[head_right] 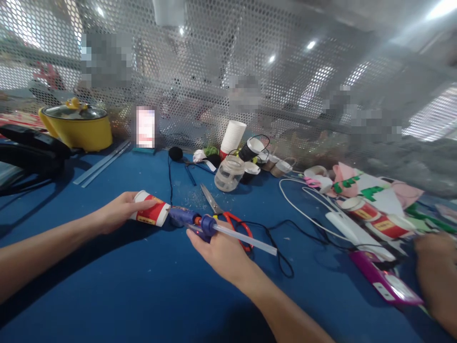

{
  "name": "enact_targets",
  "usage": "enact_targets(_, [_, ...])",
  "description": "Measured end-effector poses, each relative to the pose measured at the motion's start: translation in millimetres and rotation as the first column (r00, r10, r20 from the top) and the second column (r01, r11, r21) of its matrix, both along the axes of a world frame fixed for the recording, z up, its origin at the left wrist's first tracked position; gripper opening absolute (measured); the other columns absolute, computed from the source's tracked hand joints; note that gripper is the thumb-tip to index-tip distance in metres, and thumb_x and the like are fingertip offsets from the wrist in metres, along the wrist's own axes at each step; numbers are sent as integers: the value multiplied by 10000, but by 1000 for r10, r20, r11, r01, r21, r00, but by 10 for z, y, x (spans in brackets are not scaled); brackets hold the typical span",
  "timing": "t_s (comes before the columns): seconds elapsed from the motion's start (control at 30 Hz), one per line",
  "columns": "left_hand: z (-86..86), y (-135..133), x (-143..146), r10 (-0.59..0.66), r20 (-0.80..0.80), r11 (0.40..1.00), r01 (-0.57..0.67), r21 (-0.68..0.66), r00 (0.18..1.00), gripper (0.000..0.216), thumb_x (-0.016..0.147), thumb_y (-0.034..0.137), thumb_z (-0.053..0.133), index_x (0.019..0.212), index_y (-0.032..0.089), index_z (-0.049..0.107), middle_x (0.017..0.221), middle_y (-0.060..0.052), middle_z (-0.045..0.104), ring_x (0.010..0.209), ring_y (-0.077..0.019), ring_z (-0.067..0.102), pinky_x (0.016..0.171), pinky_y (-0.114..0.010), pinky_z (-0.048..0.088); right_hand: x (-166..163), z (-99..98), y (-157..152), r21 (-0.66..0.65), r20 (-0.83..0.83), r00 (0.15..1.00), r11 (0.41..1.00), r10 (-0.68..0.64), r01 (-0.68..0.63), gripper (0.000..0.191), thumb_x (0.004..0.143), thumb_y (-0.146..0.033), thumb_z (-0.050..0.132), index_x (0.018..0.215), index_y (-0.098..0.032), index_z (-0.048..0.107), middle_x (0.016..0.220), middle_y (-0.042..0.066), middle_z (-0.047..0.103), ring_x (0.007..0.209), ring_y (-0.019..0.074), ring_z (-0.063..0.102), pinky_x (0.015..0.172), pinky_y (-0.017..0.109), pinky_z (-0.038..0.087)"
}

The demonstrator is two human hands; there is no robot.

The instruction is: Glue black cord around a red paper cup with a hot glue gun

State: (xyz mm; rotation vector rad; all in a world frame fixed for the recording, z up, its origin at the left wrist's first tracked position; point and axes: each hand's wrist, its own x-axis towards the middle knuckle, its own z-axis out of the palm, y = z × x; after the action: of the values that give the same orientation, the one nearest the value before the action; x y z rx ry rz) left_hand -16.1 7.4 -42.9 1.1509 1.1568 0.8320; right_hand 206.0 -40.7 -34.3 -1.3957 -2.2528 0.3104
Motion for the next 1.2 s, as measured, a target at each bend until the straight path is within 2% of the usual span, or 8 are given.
enact_targets(0.1, [3,-7,5,-2,-3,1000,1,-20,1000,298,575,380,694,704,112,674,650,-56,693,591,-169,606,617,-282,439,-7,45,-1,-38,54,998,999,27,-25,250,782,-301,431,803,-180,649,690,73,655,669,219,610,661,329,477])
enact_targets(0.27, [13,-11,16,12,4,999,-12,-34,1000,286,574,368,696,689,108,669,641,-55,691,580,-165,604,612,-276,437,-19,9,-6,-97,13,1000,995,-15,16,242,776,-315,441,745,-191,646,665,58,644,636,205,600,632,321,479])
enact_targets(0.43, [-10,1,3,6,2,1000,-6,-30,1000,292,584,370,690,703,104,665,653,-60,690,600,-174,609,623,-286,444,-1,-56,-7,-9,-33,999,1000,3,-3,214,771,-326,454,747,-197,624,688,39,645,668,201,603,657,308,469])
enact_targets(0.6, [-16,3,4,2,8,1000,-2,-17,1000,292,592,370,686,710,103,664,660,-59,691,600,-166,605,622,-276,439,10,-34,-25,-63,-16,1000,998,21,-22,203,773,-321,457,727,-203,616,695,33,644,656,190,599,629,293,463])
enact_targets(0.7, [-9,3,14,11,-4,1000,-11,-14,1000,322,580,385,689,726,99,662,667,-65,691,615,-180,608,630,-291,440,14,-18,-28,-42,-16,1000,999,15,-16,193,762,-313,464,764,-201,622,714,43,644,680,197,597,653,302,460])
enact_targets(0.83, [0,6,23,25,-41,1000,-25,6,999,366,556,421,691,729,99,662,658,-67,686,619,-195,609,617,-301,438,8,-4,-30,-74,-52,999,997,7,-11,185,764,-294,460,697,-198,603,624,28,612,588,176,575,565,275,451])
enact_targets(1.2, [-9,15,26,36,-27,999,-36,0,999,363,545,415,700,735,109,662,659,-58,689,619,-188,608,634,-299,433,-16,100,-43,-115,-68,998,993,-4,-4,150,746,-256,483,704,-219,622,589,26,591,535,163,555,513,266,444])
